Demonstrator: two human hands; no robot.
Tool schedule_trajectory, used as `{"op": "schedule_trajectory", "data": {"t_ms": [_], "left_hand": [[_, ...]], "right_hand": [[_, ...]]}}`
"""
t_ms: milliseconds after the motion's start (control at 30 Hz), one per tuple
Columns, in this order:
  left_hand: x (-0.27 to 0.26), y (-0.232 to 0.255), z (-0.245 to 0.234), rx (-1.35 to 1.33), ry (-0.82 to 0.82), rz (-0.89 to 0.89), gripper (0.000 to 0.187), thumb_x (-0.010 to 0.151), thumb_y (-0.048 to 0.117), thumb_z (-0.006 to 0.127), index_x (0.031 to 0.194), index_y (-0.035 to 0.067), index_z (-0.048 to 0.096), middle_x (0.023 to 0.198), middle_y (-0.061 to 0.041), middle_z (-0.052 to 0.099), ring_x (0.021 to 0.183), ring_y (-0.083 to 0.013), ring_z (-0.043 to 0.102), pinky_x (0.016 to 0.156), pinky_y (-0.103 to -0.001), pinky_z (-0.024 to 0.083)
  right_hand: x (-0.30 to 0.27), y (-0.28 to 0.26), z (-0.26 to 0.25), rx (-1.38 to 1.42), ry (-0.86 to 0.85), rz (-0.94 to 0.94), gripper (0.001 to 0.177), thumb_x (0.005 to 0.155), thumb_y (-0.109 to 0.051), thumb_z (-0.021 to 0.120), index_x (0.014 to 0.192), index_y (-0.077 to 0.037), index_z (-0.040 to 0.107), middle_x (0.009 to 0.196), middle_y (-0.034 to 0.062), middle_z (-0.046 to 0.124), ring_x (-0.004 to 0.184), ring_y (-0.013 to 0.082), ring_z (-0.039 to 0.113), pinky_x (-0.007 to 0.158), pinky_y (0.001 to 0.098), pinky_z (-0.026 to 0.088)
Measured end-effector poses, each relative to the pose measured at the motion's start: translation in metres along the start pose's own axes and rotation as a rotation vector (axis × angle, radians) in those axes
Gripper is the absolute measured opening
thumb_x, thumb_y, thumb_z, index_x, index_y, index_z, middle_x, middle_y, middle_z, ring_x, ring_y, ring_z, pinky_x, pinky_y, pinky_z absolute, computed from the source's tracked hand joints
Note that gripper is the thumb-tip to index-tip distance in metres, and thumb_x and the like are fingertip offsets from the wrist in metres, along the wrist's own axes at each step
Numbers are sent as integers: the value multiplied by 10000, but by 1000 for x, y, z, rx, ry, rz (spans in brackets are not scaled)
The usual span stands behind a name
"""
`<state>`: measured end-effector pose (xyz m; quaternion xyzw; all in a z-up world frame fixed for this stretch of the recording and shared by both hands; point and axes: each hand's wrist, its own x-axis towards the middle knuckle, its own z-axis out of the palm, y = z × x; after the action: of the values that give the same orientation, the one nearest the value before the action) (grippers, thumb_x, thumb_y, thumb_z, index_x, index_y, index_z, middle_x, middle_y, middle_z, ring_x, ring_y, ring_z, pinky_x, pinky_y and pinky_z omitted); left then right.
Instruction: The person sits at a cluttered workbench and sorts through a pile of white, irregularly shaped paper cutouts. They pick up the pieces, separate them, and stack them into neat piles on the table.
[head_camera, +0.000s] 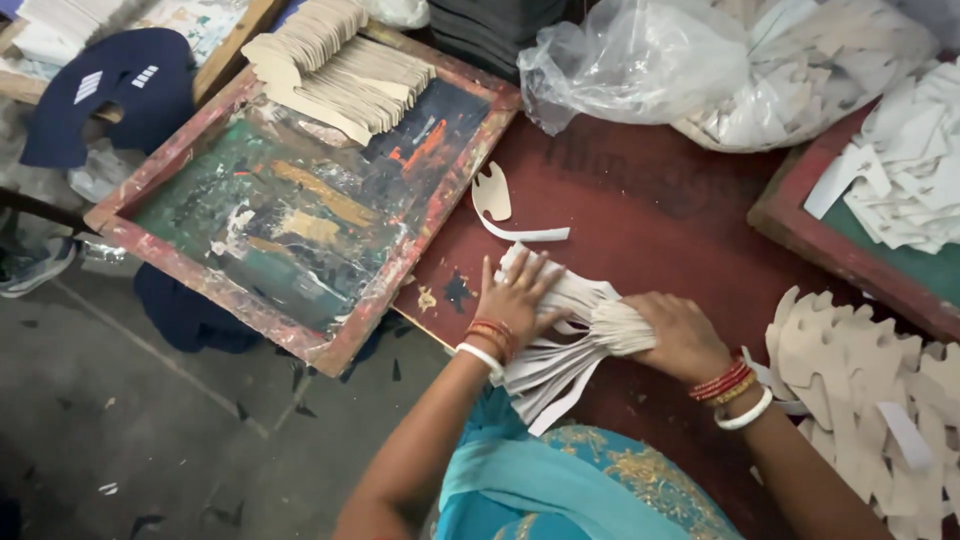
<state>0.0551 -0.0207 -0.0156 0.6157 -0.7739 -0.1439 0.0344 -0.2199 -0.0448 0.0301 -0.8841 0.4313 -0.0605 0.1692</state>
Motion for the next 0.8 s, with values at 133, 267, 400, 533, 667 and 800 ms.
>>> {"op": "schedule_trajectory", "data": {"t_ms": [133,267,400,533,667,800], "left_hand": [[-1,-16,16,-107,329,-154,589,977,573,471,1372,143,546,1453,-109,518,1372,-309,449,1186,-647,192],[-50,29,-22,-202,23,-76,483,995,506,622,1125,44,676,1135,-190,675,1077,-348,625,1014,-475,441],[-73,70,3,-201,97,145,615,850,479,703,1175,-38,634,1173,-232,647,1126,-366,596,1034,-480,421],[-65,69,42,-37,334,95,627,813,333,681,1310,-38,590,1271,-205,618,1205,-331,573,1078,-484,387],[-47,41,37,12,129,151,439,914,188,580,1342,97,611,1276,-135,640,1225,-278,579,1098,-545,349],[-43,39,14,87,36,124,408,979,306,547,1329,99,586,1432,-130,556,1346,-296,482,1171,-570,280]], "right_hand": [[-4,3,6,27,-4,82,646,706,-469,804,1243,-155,627,1166,72,674,1108,291,613,953,454,451],[-4,1,5,59,-19,108,594,753,-456,792,1250,-173,635,1197,56,674,1136,272,618,974,450,454],[-2,2,4,35,-28,76,658,712,-439,810,1276,-161,613,1185,47,670,1137,265,615,989,445,451],[-2,4,8,25,-76,133,698,698,-452,828,1286,-156,596,1174,48,659,1136,256,610,997,441,445],[-5,8,9,53,-59,94,718,672,-418,830,1294,-149,594,1185,45,661,1139,255,607,1015,445,438],[-3,4,5,30,-59,81,693,696,-424,837,1292,-164,597,1193,44,655,1148,254,602,1013,438,444]]}}
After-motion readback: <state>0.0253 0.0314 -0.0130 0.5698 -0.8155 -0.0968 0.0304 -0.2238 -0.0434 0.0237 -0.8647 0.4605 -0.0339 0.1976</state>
